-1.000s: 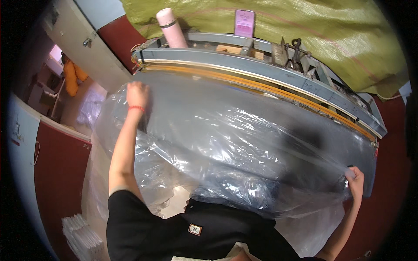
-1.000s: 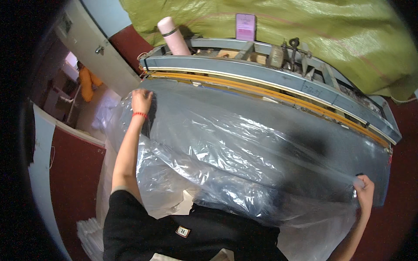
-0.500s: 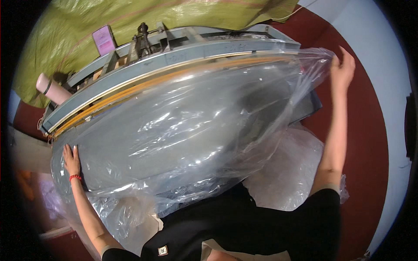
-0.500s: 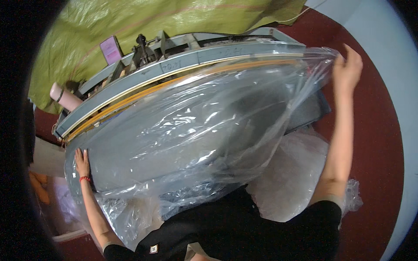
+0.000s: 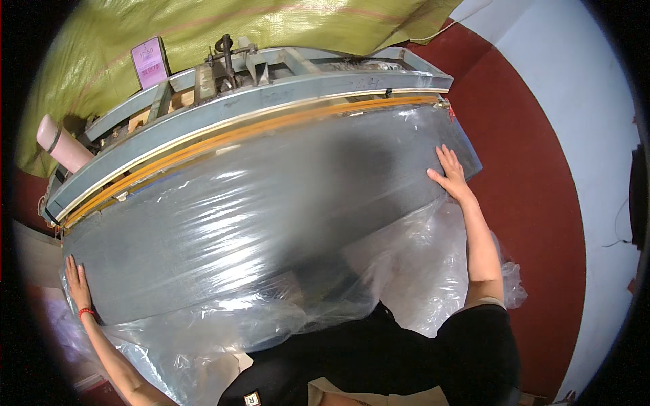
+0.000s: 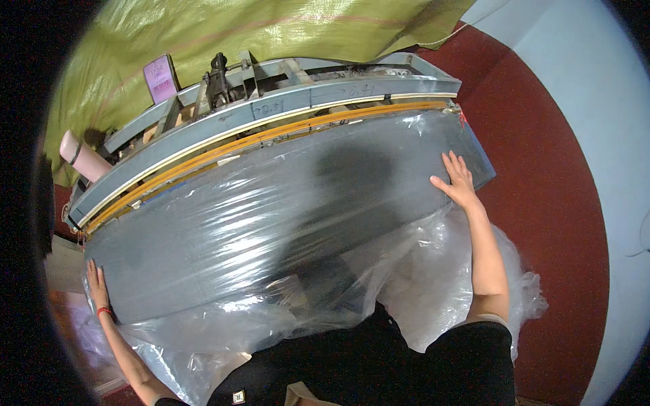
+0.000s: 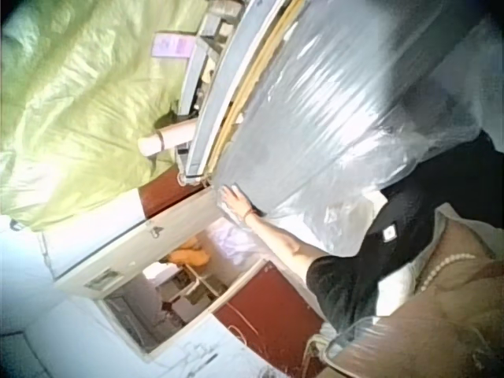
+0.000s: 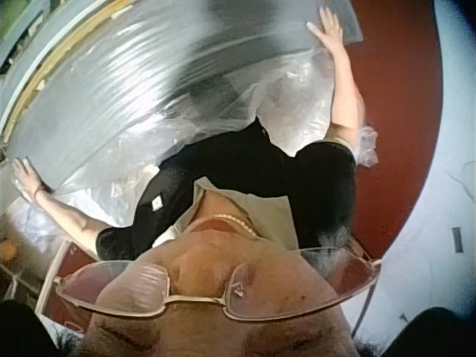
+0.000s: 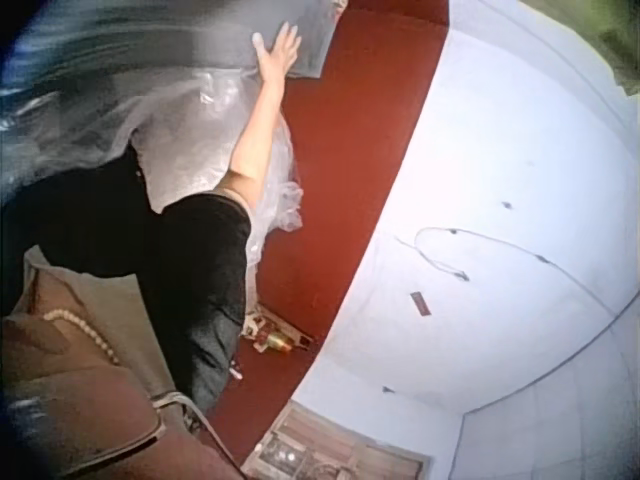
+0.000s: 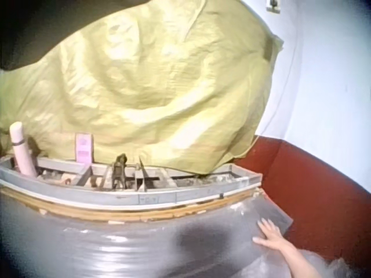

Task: The recorder uses a thermal impulse sealer to seal large plastic sheets or bags.

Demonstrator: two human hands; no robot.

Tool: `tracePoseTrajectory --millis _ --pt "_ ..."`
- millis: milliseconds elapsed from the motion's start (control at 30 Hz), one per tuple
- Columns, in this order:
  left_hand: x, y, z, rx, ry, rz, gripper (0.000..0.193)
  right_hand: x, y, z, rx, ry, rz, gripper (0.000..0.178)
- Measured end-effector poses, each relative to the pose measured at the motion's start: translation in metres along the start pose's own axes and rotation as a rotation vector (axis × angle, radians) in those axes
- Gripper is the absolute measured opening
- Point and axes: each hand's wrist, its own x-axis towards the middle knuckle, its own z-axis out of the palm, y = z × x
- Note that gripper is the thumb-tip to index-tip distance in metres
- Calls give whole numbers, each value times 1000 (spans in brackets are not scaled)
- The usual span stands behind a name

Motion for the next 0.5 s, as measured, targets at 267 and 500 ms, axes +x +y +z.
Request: tracePoseTrajectory --millis 267,500 --pt "13 -101 36 -90 269 -13 45 44 -29 -44 -176 -303 -21 76" --pt "-179 12 -58 -262 412 -199 41 45 -143 12 152 25 -79 56"
